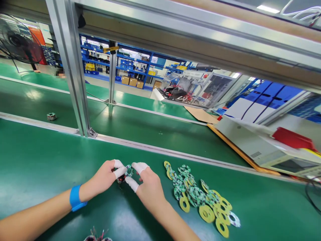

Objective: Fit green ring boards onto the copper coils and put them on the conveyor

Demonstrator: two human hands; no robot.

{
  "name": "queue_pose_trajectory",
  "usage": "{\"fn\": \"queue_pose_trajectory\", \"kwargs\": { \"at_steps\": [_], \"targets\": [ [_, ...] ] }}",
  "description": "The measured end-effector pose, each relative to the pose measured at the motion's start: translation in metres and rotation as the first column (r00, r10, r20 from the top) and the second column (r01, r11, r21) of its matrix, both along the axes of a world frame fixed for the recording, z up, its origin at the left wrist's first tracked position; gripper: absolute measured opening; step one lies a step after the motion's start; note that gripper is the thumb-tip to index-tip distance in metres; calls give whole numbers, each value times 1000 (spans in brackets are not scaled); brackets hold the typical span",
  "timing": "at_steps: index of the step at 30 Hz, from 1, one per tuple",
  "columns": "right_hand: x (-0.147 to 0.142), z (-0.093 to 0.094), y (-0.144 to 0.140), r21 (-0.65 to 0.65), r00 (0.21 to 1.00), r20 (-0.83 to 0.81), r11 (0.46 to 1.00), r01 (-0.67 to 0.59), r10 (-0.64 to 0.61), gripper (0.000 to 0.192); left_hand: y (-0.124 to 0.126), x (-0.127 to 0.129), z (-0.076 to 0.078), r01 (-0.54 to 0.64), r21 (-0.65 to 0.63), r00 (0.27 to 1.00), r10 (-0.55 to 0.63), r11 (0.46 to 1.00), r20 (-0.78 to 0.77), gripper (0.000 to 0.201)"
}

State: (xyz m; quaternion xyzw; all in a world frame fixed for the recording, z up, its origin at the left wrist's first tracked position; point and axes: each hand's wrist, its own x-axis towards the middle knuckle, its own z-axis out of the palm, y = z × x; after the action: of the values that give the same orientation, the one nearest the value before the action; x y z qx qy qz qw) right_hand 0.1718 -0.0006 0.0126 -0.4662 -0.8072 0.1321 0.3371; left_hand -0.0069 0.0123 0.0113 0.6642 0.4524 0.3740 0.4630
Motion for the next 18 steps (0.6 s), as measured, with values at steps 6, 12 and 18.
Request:
{"fn": "queue_pose_trajectory", "kwargs": {
  "at_steps": [6,12,18],
  "targets": [
    [1,-2,3,-14,998,68,1000,17,-16,29,-2,-1,-1,-16,117,995,28,993,-99,27],
    [2,-4,14,-158,995,26,983,96,-93,32,-1,-12,-9,24,352,811,187,936,-554,48],
    [-8,-10,13,-244,987,-6,957,-159,163,32,0,-10,-23,149,346,672,162,927,-723,39]
  ]
}}
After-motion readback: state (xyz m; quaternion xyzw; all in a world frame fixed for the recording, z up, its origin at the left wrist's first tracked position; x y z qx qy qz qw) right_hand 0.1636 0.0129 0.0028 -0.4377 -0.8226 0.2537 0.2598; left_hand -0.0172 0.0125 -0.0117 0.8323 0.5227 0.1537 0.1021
